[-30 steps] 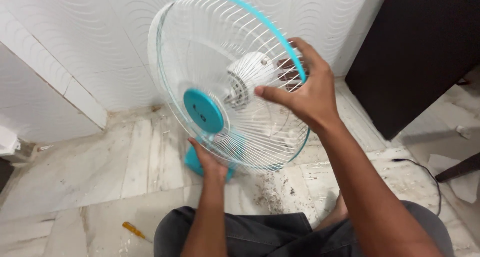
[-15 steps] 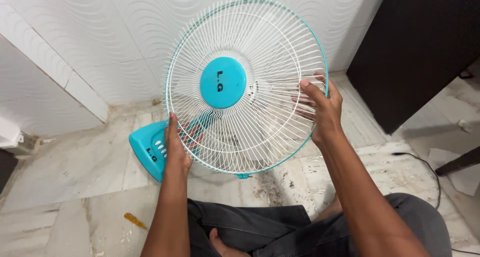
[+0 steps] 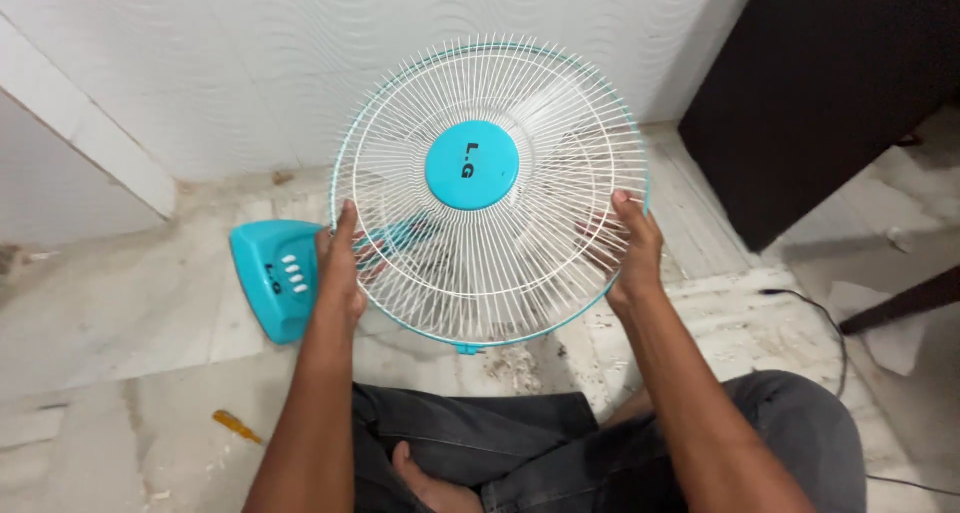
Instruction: The person disassembles a table fan by removing the front grille, fan blades, and rear grille. They use a screwdriver to loosen screws on the front grille, then remove the blades and rear grille by hand.
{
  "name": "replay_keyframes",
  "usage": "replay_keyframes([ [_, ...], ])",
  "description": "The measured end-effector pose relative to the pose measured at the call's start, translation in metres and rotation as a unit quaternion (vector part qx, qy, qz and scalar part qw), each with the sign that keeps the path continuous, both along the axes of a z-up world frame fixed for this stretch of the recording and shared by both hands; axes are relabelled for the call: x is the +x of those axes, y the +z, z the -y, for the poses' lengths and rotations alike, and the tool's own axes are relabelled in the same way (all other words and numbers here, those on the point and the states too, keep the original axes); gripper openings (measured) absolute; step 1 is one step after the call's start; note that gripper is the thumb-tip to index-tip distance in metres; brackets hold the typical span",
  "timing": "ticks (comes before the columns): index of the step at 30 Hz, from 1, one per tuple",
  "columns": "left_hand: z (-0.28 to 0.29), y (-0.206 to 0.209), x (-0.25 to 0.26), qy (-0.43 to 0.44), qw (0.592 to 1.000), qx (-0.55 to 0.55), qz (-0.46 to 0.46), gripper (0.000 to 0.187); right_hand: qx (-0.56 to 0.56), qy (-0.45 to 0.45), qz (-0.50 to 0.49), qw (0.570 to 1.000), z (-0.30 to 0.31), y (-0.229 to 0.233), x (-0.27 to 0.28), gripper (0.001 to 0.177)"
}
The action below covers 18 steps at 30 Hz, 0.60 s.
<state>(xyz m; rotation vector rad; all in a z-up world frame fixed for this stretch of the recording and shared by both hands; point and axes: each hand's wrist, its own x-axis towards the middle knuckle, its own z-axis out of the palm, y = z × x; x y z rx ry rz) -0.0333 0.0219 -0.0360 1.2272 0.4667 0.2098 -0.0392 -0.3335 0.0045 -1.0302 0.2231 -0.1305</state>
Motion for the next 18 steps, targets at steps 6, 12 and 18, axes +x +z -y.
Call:
replay_keyframes([
  [6,0.006,-0.004,0.009,-0.003,1.0,0.019,-0.017,0.089,-0.003,-0.006,-0.065,0.998,0.005,-0.038,-0.004,0.07],
  [12,0.011,-0.017,0.02,-0.027,0.999,0.038,-0.024,0.089,0.046,-0.007,-0.092,0.995,0.014,-0.072,-0.006,0.075],
  [18,0.013,-0.028,0.035,-0.026,0.992,0.073,-0.103,0.094,0.054,-0.014,-0.094,0.994,0.016,-0.09,-0.009,0.067],
])
